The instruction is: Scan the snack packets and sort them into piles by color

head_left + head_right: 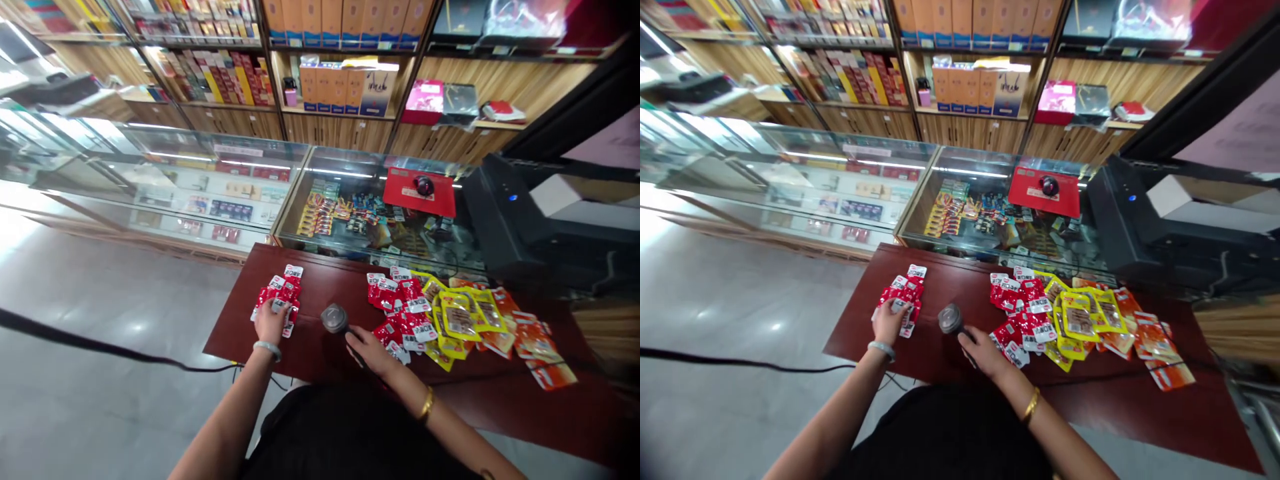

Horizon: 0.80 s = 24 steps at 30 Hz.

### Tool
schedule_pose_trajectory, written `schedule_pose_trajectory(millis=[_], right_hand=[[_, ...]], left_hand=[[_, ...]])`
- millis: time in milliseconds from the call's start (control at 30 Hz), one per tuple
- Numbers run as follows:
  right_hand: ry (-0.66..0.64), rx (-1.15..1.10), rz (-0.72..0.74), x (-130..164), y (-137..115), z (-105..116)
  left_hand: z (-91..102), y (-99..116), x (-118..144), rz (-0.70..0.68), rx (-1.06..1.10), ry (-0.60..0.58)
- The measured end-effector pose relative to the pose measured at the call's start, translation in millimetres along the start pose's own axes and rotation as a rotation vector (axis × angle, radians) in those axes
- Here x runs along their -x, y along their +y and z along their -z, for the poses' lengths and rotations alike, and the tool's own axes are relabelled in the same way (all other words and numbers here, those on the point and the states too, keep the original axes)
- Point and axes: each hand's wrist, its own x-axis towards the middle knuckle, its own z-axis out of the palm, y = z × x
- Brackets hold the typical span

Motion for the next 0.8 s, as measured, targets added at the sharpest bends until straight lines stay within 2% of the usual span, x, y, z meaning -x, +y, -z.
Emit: schedule_pose_trajectory(millis=[100,167,300,433,533,633,700,800], right_hand=[[0.038,-0.048,-0.005,5.6,5.4,6.2],[0.074,-0.068,-0.001,11.0,10.1,13.4],[0.174,-0.152,0.000,25.8,18.3,30.7],[0.289,-0.252,0.031,43.2,22.9,50.0],[0.363,-0.307,0.029,54.3,25.8,63.4],[0.409,-0.345,0.013,61.8,28.1,72.8],[0.427,-0.368,0.004,65.0,28.7,76.7],[0.429,-0.394,0.011,68.0,28.3,80.7]], left_hand=[[-2.2,16.5,4.1,-0.089,-0.155,0.115],[-14.0,34.7,12.9,-0.234,-0.190,0.073],[-58.7,84.1,34.7,-0.527,-0.152,-0.218],[-112.2,145.8,50.0,-0.667,-0.084,-0.463],[-143.4,191.9,56.3,-0.712,-0.149,-0.521],[-164.1,227.9,61.3,-0.655,-0.298,-0.502],[-173.2,242.1,64.8,-0.607,-0.400,-0.494],[-180.6,246.4,69.4,-0.611,-0.465,-0.526]])
